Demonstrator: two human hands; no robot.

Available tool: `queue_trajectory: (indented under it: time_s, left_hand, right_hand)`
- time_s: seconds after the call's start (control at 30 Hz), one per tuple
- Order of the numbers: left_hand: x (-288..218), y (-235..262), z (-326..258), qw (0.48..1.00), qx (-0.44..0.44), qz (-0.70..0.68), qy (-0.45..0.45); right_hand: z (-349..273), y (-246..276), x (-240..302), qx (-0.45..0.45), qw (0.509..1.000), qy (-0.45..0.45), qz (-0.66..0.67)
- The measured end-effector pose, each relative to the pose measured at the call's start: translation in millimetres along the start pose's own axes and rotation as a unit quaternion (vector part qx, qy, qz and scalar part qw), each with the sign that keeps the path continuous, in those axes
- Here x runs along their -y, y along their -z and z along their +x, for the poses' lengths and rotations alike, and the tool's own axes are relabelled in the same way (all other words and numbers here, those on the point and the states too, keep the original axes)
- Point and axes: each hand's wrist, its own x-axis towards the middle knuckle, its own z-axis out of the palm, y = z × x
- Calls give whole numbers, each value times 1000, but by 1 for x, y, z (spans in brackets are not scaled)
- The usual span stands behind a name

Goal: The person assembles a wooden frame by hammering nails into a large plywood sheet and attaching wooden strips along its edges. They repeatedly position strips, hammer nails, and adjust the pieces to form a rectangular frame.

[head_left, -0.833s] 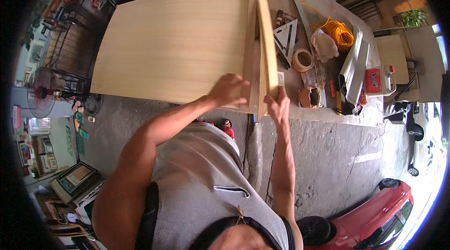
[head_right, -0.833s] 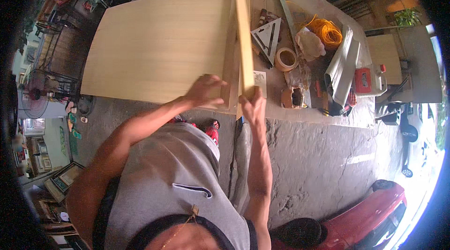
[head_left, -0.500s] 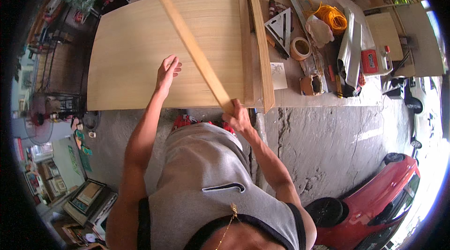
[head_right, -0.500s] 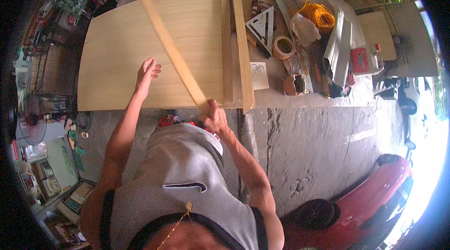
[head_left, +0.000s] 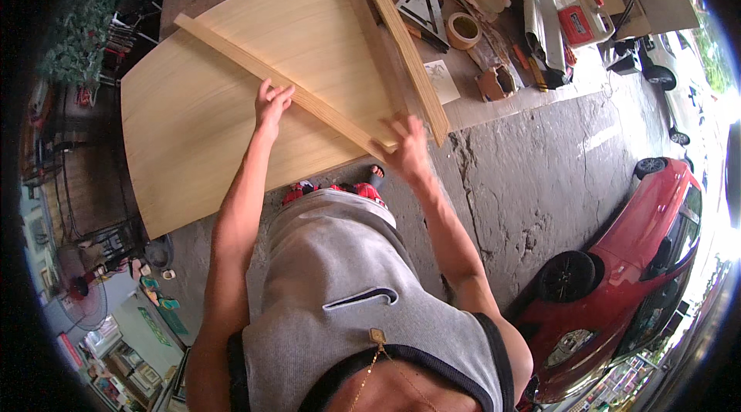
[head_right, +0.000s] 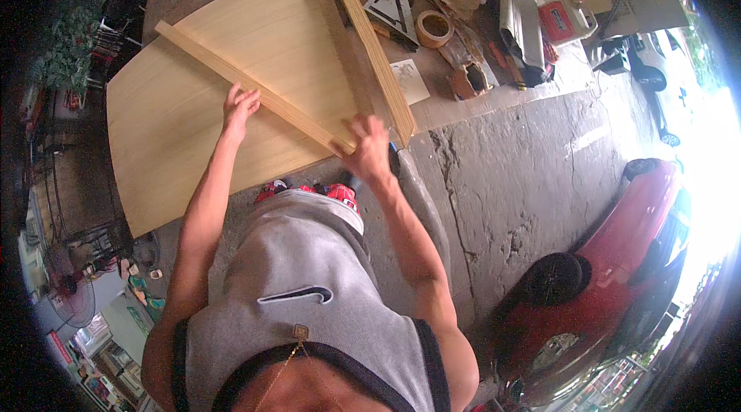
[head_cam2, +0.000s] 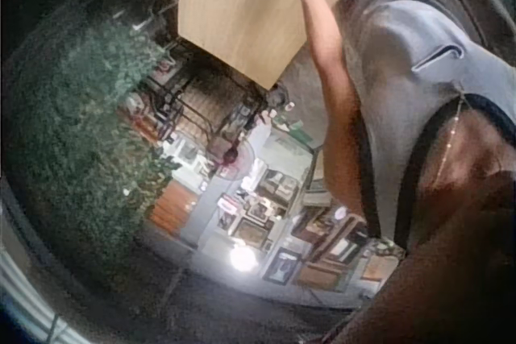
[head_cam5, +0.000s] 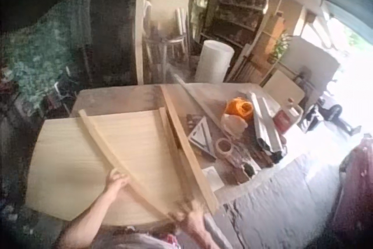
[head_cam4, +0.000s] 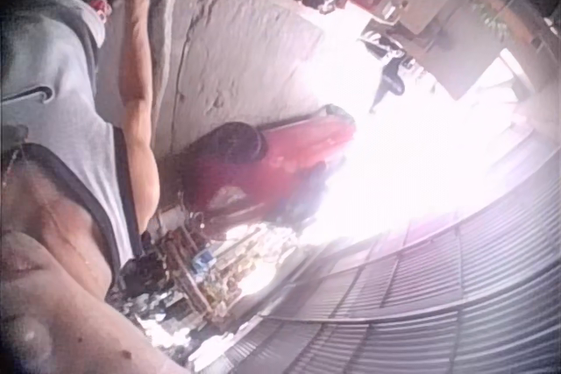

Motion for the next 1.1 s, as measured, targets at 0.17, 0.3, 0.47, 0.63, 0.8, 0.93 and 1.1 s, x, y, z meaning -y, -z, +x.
queue_trajectory:
  time_s: [0.17,0.3,0.47,0.63,0.8,0.93,1.1]
  left_hand:
    - [-15,-20,8,992,-26,127,0]
    - [5,-54,-5,940,-163,299,4]
    - [10,-64,22,916,-175,362,9]
    - [17,-38,43,905,-173,387,-23]
    - [32,-21,26,903,-185,367,-126]
    - [35,3,-1,925,-197,299,-129]
    - [36,39,-42,956,-206,183,-98]
  right_hand:
    - [26,23,-92,-137,953,-257,-78]
    - [30,21,-141,48,880,-374,289]
    - [32,26,-159,166,731,-397,530]
    - [51,44,-158,195,767,-355,498]
    - [84,88,-152,160,893,-326,266]
    - [76,119,-145,77,944,-269,176]
    - [76,173,-130,-55,978,-199,20]
